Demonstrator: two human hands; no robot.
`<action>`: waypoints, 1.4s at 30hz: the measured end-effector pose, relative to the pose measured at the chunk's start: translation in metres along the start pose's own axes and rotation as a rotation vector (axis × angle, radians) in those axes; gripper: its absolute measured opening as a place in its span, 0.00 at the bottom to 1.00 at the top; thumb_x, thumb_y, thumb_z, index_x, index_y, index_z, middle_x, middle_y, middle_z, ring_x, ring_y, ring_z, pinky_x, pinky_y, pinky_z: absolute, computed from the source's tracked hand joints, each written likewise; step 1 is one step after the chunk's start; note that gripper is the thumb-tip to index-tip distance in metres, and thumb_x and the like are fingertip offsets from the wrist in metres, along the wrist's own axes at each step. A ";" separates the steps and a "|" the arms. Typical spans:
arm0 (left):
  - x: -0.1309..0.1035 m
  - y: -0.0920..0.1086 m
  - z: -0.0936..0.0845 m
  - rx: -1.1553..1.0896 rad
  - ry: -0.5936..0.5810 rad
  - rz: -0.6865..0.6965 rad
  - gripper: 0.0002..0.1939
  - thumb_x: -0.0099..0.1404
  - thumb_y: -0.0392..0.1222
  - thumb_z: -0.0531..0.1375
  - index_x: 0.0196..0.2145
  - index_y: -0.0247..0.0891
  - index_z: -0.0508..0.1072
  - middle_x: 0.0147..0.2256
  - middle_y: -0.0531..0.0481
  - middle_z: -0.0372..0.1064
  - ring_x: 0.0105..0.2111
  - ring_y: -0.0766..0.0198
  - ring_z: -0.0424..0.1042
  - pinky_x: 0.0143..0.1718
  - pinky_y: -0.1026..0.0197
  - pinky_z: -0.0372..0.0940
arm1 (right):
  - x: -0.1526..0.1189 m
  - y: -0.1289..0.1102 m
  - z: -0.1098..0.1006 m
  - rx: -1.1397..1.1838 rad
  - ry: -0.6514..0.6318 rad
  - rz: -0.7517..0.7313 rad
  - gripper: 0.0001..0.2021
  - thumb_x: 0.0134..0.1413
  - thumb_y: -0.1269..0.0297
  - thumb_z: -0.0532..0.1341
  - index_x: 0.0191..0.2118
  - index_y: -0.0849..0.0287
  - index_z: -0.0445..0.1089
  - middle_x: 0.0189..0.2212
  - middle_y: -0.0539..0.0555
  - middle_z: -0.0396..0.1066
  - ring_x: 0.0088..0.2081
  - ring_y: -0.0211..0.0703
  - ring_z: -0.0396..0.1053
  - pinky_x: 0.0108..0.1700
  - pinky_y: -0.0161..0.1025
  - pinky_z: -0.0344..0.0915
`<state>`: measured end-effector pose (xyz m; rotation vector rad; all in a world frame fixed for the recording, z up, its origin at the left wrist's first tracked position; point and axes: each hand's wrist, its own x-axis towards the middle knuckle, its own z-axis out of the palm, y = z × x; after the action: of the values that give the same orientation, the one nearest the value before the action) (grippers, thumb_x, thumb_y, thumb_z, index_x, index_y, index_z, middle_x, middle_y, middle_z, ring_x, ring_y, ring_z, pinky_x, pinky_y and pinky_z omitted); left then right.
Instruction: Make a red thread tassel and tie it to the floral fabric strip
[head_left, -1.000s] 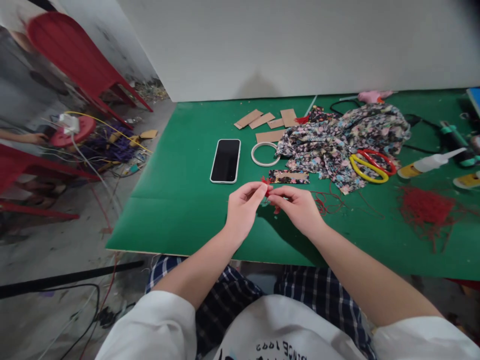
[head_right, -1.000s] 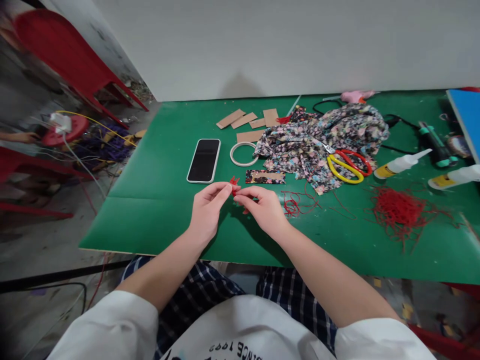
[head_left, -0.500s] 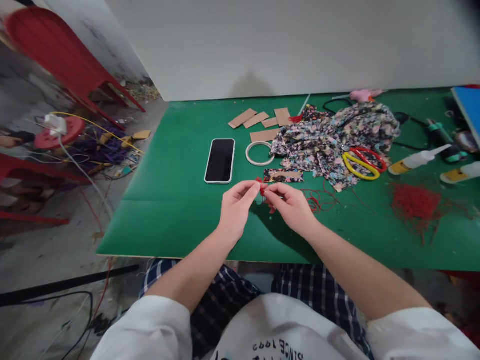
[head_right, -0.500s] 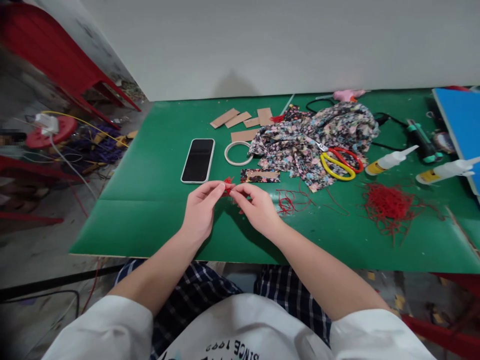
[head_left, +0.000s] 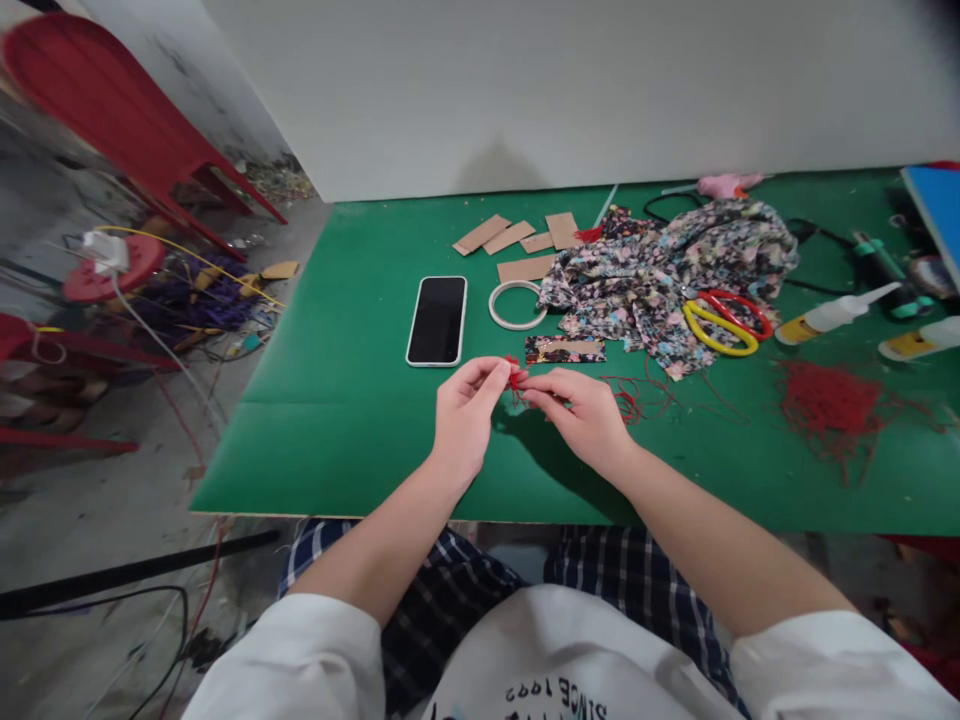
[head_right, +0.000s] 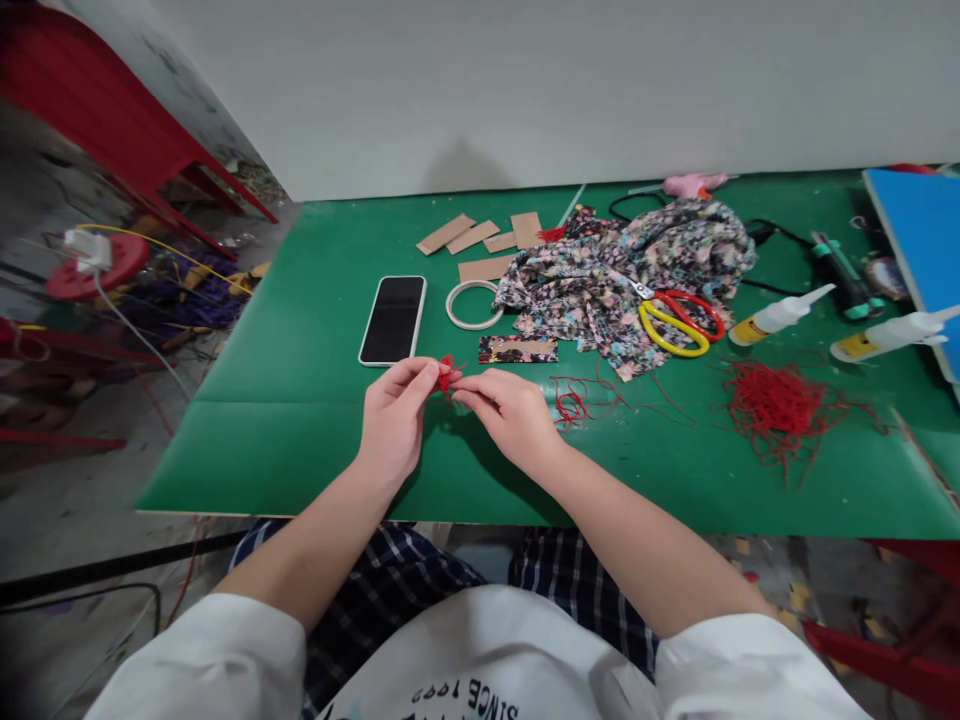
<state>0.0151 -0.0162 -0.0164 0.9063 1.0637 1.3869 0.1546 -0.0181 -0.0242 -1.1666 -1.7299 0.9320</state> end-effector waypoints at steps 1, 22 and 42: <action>0.000 0.000 -0.001 -0.016 -0.008 0.000 0.05 0.55 0.41 0.63 0.28 0.37 0.74 0.27 0.53 0.73 0.31 0.68 0.72 0.37 0.65 0.65 | 0.000 -0.001 0.000 -0.002 -0.004 -0.006 0.07 0.53 0.63 0.58 0.33 0.54 0.74 0.29 0.51 0.73 0.31 0.38 0.69 0.35 0.37 0.66; -0.001 0.001 0.000 -0.220 -0.122 -0.063 0.05 0.55 0.40 0.63 0.26 0.36 0.74 0.25 0.53 0.70 0.29 0.69 0.71 0.33 0.68 0.64 | 0.003 -0.003 -0.001 0.385 -0.103 0.211 0.07 0.46 0.61 0.63 0.28 0.59 0.71 0.32 0.50 0.69 0.23 0.28 0.59 0.20 0.28 0.57; -0.003 -0.006 -0.004 0.080 -0.021 0.195 0.03 0.59 0.38 0.61 0.29 0.39 0.75 0.28 0.54 0.72 0.30 0.70 0.69 0.35 0.68 0.63 | 0.002 -0.007 -0.001 0.492 -0.038 0.348 0.10 0.43 0.59 0.65 0.32 0.60 0.74 0.20 0.47 0.68 0.17 0.28 0.61 0.17 0.29 0.64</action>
<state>0.0135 -0.0196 -0.0233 1.1055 1.0423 1.4995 0.1529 -0.0183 -0.0168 -1.1313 -1.2353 1.4977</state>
